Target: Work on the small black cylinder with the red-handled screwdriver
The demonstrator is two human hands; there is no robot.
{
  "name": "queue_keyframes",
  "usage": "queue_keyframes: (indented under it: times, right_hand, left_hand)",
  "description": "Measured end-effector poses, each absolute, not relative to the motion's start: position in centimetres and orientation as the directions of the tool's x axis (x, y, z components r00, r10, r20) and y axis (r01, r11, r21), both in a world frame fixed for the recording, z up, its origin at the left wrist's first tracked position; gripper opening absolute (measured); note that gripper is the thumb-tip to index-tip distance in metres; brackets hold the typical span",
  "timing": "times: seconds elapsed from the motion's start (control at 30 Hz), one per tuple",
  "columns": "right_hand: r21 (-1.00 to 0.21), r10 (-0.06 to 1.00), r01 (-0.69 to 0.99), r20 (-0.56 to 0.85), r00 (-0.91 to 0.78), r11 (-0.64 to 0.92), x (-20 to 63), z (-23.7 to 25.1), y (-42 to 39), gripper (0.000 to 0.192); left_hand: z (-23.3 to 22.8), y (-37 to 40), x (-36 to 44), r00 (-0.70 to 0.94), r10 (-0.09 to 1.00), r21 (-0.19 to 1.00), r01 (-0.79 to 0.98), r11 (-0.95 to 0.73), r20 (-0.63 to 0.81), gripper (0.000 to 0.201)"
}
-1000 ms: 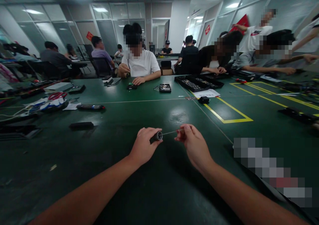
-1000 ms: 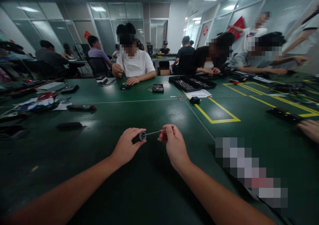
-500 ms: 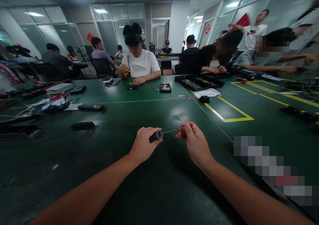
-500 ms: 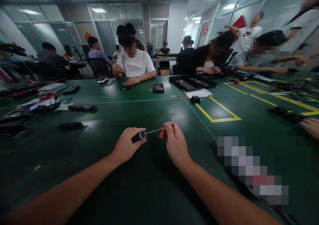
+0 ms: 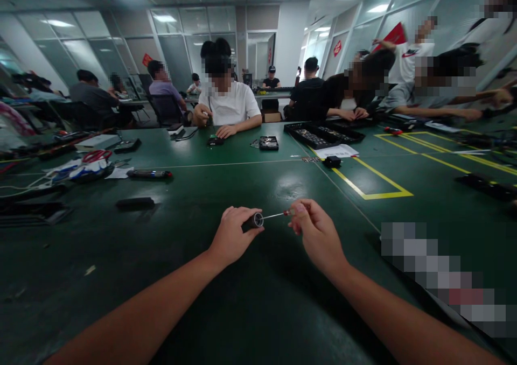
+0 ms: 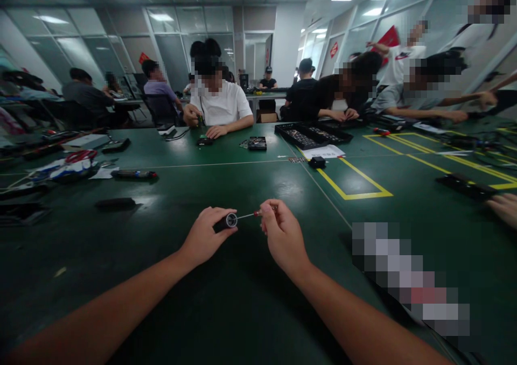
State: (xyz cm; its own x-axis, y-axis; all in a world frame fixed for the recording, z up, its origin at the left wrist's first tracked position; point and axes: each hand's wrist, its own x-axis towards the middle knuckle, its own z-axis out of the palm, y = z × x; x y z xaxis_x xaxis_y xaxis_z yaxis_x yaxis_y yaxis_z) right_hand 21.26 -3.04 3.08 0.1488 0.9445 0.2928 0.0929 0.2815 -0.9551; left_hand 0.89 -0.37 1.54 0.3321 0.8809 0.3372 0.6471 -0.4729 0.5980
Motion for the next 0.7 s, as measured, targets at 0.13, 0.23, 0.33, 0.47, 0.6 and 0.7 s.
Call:
queue_keyframes:
  times: [0.13,0.23,0.33,0.47,0.6,0.7]
  right_hand:
    - [-0.952,0.938,0.152,0.290,0.187,0.264,21.4,3.4,-3.3,0.044]
    - [-0.942,0.931,0.238,0.291,0.221,0.238,21.5,3.7,-3.4,0.048]
    - [-0.919,0.923,0.308,0.319,0.215,0.246,21.4,3.8,-3.4,0.038]
    - [-0.931,0.929,0.259,0.311,0.201,0.255,21.2,3.1,-3.4,0.025]
    - [-0.935,0.938,0.216,0.316,0.145,0.282,20.9,2.6,-3.3,0.022]
    - [-0.930,0.931,0.204,0.338,0.141,0.307,21.0,2.7,-3.3,0.015]
  left_hand:
    - [1.3,-0.4,0.9,0.345,0.873,0.595,0.639,-0.487,0.344,0.038]
    - [1.1,-0.5,1.0,0.351,0.873,0.590,0.643,-0.487,0.338,0.037]
    - [1.1,-0.5,1.0,0.350,0.875,0.587,0.648,-0.485,0.336,0.037]
    - [1.1,-0.2,0.9,0.322,0.884,0.593,0.657,-0.466,0.338,0.036]
    - [1.2,0.0,0.7,0.304,0.889,0.591,0.667,-0.455,0.342,0.036]
    - [1.3,-0.1,0.8,0.311,0.897,0.588,0.679,-0.440,0.314,0.036]
